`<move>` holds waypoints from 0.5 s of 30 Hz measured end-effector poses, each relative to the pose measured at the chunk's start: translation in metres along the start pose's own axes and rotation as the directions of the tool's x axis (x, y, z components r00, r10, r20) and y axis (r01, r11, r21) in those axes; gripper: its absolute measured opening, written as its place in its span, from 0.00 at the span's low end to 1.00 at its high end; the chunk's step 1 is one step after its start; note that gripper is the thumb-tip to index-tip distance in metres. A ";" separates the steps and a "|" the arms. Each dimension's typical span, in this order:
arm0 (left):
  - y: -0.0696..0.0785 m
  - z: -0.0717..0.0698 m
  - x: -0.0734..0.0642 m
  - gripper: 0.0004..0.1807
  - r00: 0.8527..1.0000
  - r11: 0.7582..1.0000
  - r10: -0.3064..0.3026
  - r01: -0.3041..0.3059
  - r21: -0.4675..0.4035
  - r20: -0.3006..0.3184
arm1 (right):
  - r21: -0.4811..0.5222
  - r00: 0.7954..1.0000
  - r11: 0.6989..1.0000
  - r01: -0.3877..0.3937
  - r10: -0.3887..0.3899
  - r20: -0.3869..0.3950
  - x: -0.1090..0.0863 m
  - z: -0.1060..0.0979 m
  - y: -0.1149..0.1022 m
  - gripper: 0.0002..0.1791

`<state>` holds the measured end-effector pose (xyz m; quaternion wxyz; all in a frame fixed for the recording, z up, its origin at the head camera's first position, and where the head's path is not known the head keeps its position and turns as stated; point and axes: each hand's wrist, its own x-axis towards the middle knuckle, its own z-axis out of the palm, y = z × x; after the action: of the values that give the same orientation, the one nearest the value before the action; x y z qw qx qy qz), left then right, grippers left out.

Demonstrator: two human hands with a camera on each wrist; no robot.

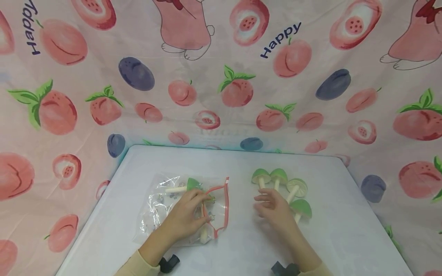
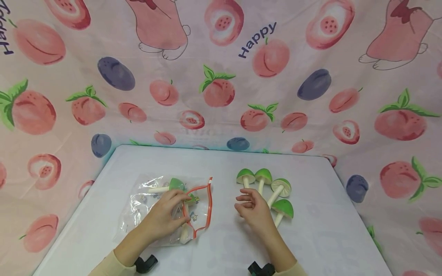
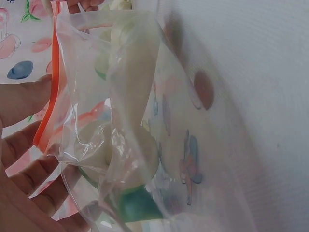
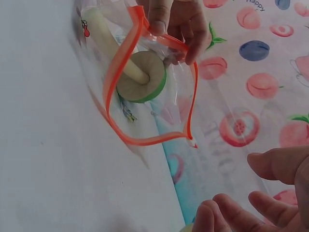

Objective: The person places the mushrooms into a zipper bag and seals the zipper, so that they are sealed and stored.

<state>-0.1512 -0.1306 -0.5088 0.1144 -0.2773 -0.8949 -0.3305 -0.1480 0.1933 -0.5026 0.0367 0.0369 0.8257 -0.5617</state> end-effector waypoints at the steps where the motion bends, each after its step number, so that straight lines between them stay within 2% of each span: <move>1: 0.000 0.000 0.000 0.33 1.000 1.000 -0.001 0.001 -0.002 0.001 | -0.004 1.000 1.000 -0.005 0.005 0.001 -0.001 -0.002 0.000 0.29; 15: 0.001 -0.001 0.000 0.33 1.000 1.000 -0.012 0.012 0.012 0.008 | -0.047 0.999 0.999 -0.025 0.024 -0.026 -0.008 -0.035 0.009 0.31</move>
<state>-0.1505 -0.1303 -0.5073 0.1105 -0.2724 -0.8990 -0.3247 -0.1403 0.2294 -0.4972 0.0343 0.0532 0.8386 -0.5411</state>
